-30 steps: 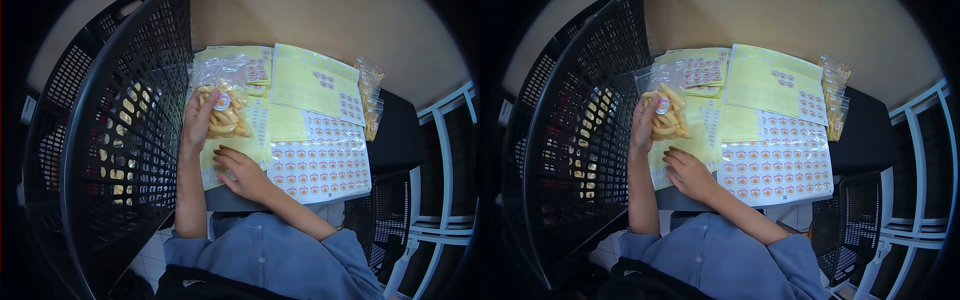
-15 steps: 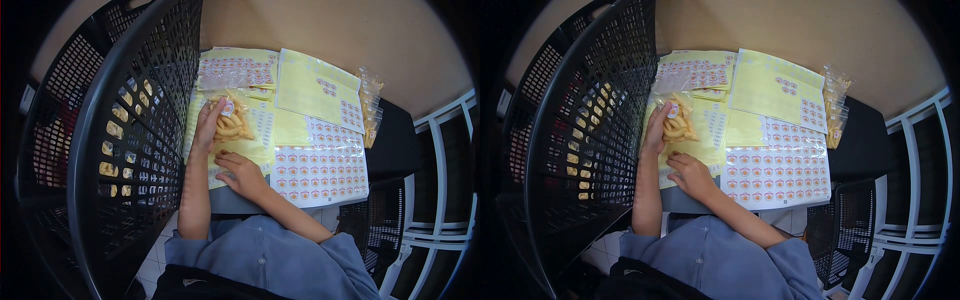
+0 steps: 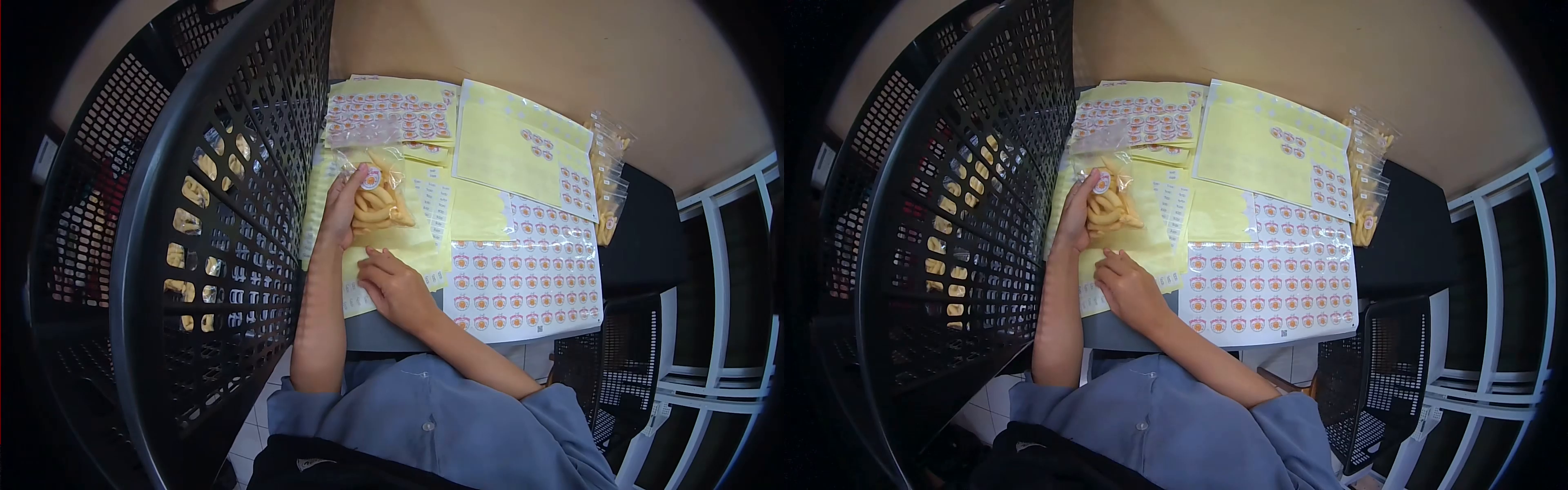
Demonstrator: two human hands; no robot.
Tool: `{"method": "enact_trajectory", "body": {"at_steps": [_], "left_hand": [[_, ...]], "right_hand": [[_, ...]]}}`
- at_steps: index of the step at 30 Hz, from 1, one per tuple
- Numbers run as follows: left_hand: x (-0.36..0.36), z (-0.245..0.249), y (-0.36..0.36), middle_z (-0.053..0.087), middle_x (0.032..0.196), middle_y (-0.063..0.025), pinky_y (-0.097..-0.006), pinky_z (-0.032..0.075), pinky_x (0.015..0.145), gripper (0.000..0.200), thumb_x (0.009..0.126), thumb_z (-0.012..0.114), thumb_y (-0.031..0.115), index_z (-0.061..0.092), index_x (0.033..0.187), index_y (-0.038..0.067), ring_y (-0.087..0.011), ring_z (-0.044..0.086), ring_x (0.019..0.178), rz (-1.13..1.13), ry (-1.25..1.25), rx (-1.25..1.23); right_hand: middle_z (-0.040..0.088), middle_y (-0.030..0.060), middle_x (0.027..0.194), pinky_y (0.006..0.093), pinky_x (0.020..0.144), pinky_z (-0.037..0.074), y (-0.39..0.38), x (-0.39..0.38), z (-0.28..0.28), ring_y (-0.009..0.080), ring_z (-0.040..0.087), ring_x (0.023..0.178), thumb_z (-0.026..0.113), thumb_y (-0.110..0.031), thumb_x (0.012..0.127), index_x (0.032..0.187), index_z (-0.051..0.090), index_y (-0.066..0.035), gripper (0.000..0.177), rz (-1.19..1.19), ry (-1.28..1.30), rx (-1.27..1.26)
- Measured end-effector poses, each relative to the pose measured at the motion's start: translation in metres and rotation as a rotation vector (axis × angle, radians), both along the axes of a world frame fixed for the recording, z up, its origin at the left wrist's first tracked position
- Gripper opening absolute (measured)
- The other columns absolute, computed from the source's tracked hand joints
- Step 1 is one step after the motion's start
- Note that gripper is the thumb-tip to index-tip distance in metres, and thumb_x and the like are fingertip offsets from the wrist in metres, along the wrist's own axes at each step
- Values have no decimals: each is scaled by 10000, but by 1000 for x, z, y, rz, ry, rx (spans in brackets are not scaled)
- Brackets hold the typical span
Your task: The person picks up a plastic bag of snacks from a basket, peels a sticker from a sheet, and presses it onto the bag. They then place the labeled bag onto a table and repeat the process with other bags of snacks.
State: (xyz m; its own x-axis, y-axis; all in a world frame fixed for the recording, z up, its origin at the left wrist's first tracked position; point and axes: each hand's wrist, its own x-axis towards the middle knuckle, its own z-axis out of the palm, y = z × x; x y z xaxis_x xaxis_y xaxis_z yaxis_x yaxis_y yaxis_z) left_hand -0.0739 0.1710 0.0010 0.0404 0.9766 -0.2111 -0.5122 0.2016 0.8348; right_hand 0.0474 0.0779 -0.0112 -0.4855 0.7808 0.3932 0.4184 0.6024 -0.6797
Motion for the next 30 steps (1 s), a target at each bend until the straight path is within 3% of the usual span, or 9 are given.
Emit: {"method": "enact_trajectory", "body": {"at_steps": [3, 9, 19, 25, 30], "left_hand": [[1, -1, 0, 582, 839, -46, -225, 486, 616, 222, 834, 525, 249, 520, 942, 54, -99, 576, 730, 4, 9, -35], [-2, -4, 1, 578, 846, -47, -228, 487, 609, 233, 832, 528, 249, 519, 944, 45, -105, 577, 721, 23, -55, -19], [-1, -3, 1, 579, 855, -52, -233, 487, 618, 236, 828, 533, 246, 512, 949, 45, -113, 579, 734, 8, -44, -23], [2, 0, -1, 575, 858, -53, -230, 482, 622, 243, 831, 532, 242, 507, 960, 38, -113, 575, 736, 16, -20, -20], [6, -9, 3, 559, 887, -62, -218, 473, 621, 254, 838, 526, 234, 488, 986, 31, -101, 558, 757, 58, 87, 43]], "right_hand": [[558, 124, 972, 366, 905, 388, -4, 1, 15, 290, 512, 995, 596, -80, 710, 883, 579, 9, 196, -74, 50, -114], [558, 106, 1027, 351, 894, 399, 1, 6, -2, 261, 513, 1011, 637, -153, 708, 942, 595, -40, 263, 13, -6, -1], [578, 93, 983, 348, 905, 395, -2, 3, -2, 245, 518, 1011, 630, -124, 710, 867, 611, -44, 176, -10, 5, -9], [581, 94, 957, 379, 917, 382, -4, 1, -3, 269, 508, 1024, 626, -75, 705, 793, 594, -36, 102, -18, 46, -13], [563, 99, 916, 473, 967, 298, -4, 9, 8, 301, 457, 1083, 601, -15, 690, 743, 537, -24, 84, 21, 244, -112]]}}
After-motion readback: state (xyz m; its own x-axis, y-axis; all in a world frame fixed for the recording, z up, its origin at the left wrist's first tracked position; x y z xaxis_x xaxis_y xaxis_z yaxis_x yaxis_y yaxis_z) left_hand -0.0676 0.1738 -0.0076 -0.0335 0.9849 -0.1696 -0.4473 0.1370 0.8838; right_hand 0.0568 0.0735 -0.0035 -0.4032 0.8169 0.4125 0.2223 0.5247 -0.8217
